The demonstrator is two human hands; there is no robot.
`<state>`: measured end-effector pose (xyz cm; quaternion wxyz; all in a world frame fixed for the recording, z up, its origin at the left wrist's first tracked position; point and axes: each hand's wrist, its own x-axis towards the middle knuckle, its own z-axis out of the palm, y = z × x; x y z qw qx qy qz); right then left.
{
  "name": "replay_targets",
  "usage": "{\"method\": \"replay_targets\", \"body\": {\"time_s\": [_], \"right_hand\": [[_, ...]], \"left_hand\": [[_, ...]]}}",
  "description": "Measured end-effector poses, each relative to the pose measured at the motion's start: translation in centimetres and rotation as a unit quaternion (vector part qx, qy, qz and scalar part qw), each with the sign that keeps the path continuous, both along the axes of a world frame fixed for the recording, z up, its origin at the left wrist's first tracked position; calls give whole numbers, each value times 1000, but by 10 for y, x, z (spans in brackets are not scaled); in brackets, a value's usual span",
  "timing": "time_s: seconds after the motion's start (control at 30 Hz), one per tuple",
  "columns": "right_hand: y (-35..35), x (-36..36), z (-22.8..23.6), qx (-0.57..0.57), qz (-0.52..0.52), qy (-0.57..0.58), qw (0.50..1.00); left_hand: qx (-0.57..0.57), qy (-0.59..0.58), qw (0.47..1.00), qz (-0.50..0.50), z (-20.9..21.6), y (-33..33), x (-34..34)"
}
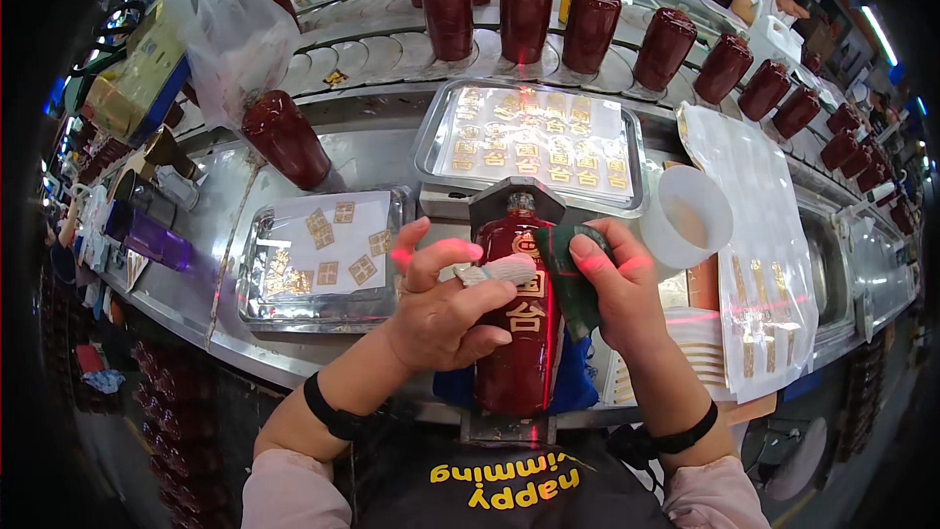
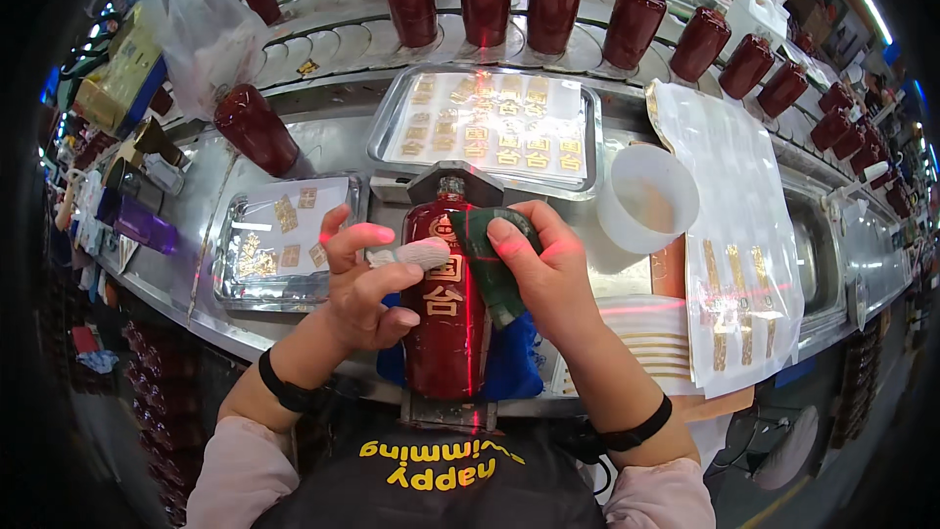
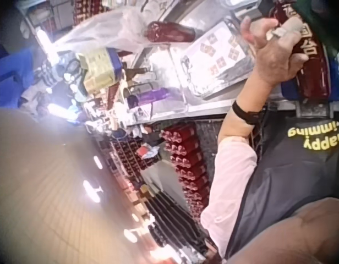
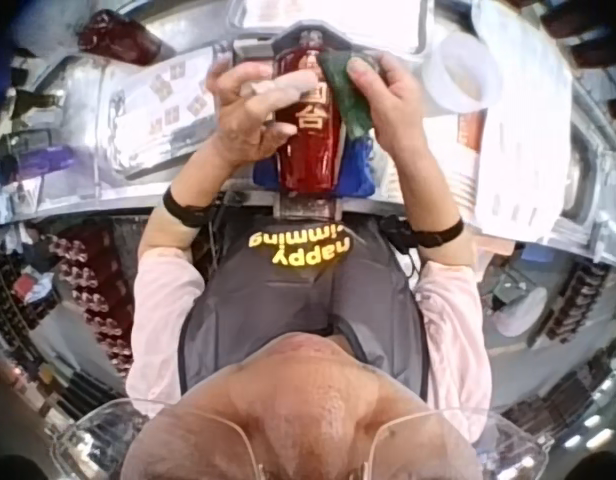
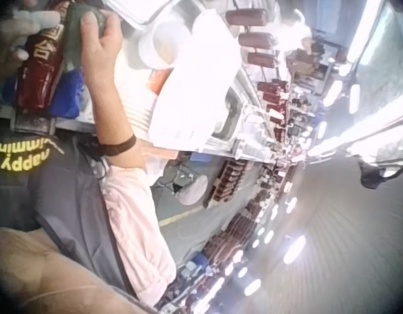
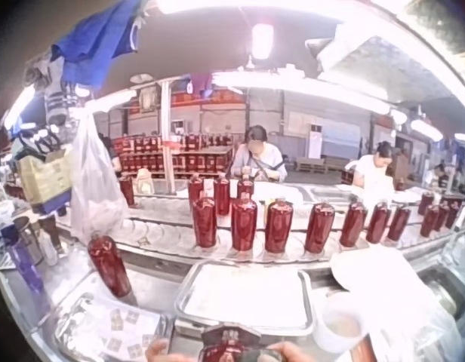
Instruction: Applying decorative labels and seals to red wine bottles on an industrial production line.
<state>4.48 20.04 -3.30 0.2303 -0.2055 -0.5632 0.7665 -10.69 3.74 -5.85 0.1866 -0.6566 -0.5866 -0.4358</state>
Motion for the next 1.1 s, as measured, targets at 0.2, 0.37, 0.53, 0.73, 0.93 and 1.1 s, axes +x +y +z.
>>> {"method": "replay_targets", "body": {"time_s": [0.2, 0.37, 0.53, 0.73, 0.93, 1.1], "right_hand": [[3, 3, -16, 7, -30, -24, 999], [4, 6, -17, 27, -30, -29, 999], [3, 4, -17, 35, -27, -38, 998], [11, 6, 9, 142, -26, -43, 989], [19, -3, 32, 346, 21, -77, 935], [24, -23, 52, 473, 76, -66, 875]], "left_hand": [[-16, 29, 999, 2, 12, 1, -1], [-93, 20, 995, 18, 39, 8, 15], [-115, 16, 993, 38, 47, 16, 25], [-33, -50, 996, 66, 28, 2, 24], [-14, -79, 993, 83, 10, -3, 25], [-20, -85, 993, 85, 8, -6, 24]]}}
